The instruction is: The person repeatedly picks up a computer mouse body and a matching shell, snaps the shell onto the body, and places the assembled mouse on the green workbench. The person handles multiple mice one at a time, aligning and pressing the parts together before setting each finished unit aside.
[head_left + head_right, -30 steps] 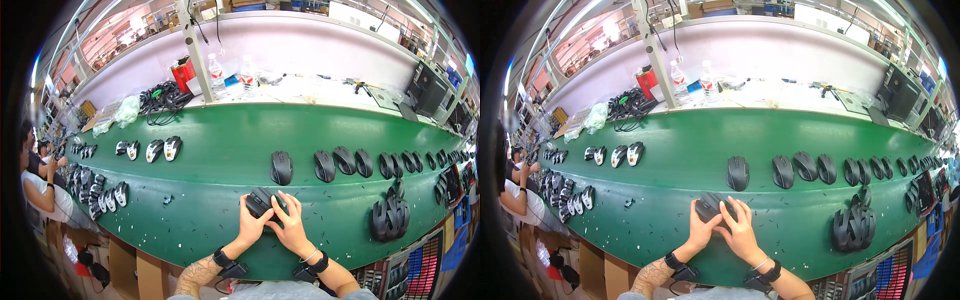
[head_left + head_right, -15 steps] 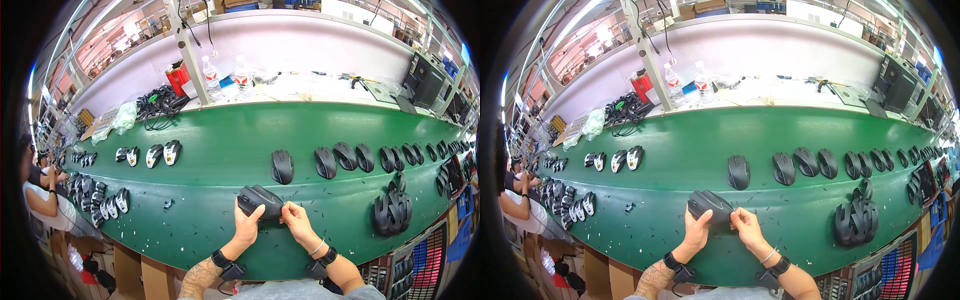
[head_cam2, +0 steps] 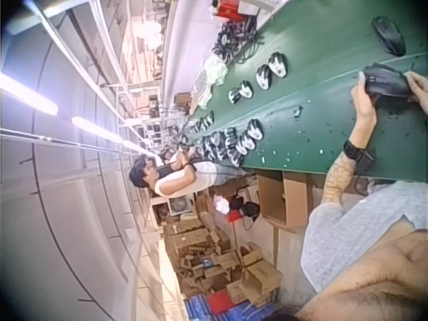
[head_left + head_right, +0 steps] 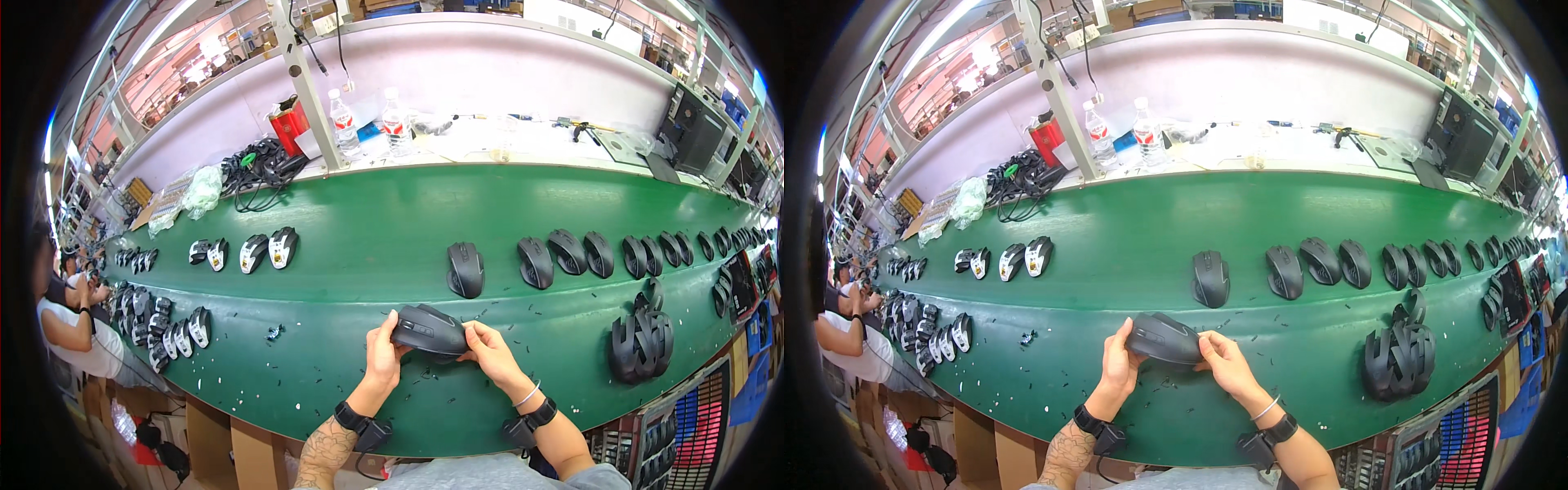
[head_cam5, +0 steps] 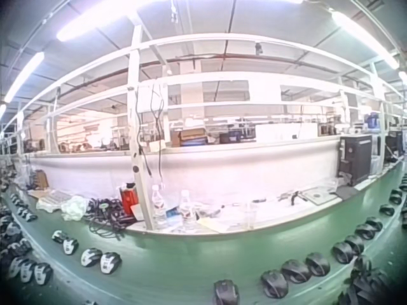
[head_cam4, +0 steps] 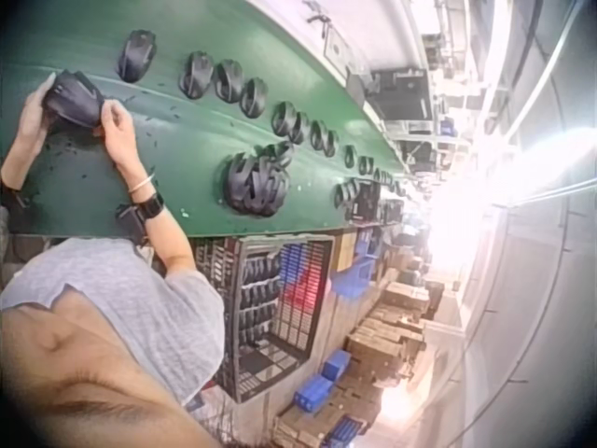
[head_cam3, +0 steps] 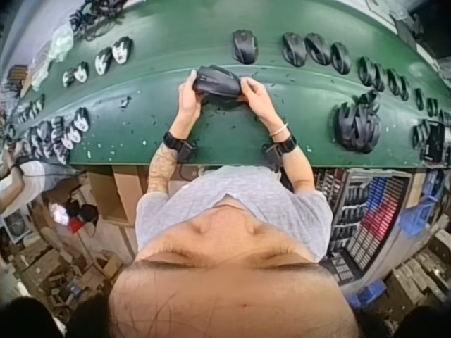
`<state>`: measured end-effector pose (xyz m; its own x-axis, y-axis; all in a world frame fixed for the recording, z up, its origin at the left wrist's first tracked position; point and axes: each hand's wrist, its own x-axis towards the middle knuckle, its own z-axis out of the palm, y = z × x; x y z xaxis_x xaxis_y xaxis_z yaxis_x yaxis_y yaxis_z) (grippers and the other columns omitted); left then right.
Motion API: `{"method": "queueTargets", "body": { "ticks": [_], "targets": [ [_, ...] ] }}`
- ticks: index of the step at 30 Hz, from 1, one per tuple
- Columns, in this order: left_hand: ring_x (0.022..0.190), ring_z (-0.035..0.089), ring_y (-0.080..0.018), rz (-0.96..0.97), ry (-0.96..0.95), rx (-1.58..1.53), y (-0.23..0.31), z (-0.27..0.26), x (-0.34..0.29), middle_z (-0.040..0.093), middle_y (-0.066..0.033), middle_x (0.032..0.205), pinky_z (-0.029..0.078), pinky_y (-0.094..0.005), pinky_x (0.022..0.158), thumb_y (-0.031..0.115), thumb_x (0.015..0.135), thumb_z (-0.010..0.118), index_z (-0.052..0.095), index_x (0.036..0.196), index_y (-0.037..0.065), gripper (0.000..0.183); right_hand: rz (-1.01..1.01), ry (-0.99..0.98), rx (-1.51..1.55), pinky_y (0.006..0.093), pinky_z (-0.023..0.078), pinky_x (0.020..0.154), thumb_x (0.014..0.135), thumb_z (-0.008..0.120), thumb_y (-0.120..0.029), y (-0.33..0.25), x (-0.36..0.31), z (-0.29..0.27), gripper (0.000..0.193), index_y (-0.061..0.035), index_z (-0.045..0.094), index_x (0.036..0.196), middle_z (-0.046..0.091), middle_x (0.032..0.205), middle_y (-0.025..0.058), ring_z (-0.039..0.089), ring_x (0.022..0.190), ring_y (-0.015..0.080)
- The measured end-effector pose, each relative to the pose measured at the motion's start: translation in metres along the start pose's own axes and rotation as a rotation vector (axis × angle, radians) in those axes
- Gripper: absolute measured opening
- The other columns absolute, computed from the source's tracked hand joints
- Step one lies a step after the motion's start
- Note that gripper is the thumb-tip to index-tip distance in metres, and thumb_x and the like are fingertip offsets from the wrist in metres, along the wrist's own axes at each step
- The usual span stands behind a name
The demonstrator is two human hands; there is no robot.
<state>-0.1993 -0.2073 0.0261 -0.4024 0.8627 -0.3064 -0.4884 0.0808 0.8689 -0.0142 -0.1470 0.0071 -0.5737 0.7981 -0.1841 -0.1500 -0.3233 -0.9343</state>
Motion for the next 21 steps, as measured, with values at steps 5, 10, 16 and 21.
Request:
{"method": "queueTargets", "body": {
  "ticks": [5, 10, 16, 21],
  "targets": [
    [0.074, 0.066, -0.0154, 0.009, 0.025, 0.126, 0.001, 0.0, -0.002, 0.068, -0.0091, 0.085, 0.052, -0.0276, 0.065, 0.044, 0.098, 0.039, 0.066, 0.092, 0.0, 0.052, 0.127, -0.074, 0.266, 0.029, 0.05, 0.073, 0.1, 0.045, -0.032, 0.006, 0.0, -0.006, 0.034, -0.0028, 0.06, 0.107, 0.064, 0.095, 0.0044, 0.059, 0.082, 0.0123],
    [0.057, 0.063, -0.0159, 0.181, -0.189, 0.315, -0.005, 0.007, -0.015, 0.067, -0.0089, 0.069, 0.047, -0.0243, 0.057, 0.045, 0.099, 0.029, 0.067, 0.086, -0.004, 0.063, 0.252, -0.112, 0.513, 0.0297, 0.048, 0.073, 0.099, 0.045, -0.033, 0.01, 0.001, -0.007, 0.034, -0.0025, 0.06, 0.1, 0.065, 0.092, 0.0057, 0.058, 0.078, 0.0138],
    [0.056, 0.059, -0.0104, 0.163, -0.288, 0.476, -0.018, 0.017, -0.024, 0.065, -0.0079, 0.064, 0.042, -0.0225, 0.051, 0.026, 0.091, 0.062, 0.066, 0.081, -0.003, 0.031, 0.179, -0.065, 0.506, 0.0294, 0.049, 0.073, 0.099, 0.047, -0.034, 0.009, -0.001, -0.006, 0.035, -0.0021, 0.06, 0.099, 0.064, 0.09, 0.0058, 0.058, 0.077, 0.0138],
    [0.052, 0.057, -0.0113, 0.122, -0.287, 0.381, -0.016, 0.018, -0.013, 0.061, -0.0052, 0.06, 0.039, -0.0221, 0.048, 0.03, 0.091, 0.061, 0.062, 0.074, 0.002, 0.033, -0.159, 0.137, -0.171, 0.0295, 0.051, 0.068, 0.095, 0.056, -0.026, -0.012, -0.001, -0.018, 0.027, 0.0, 0.059, 0.101, 0.064, 0.085, 0.0079, 0.058, 0.067, 0.0158]
  ]
}}
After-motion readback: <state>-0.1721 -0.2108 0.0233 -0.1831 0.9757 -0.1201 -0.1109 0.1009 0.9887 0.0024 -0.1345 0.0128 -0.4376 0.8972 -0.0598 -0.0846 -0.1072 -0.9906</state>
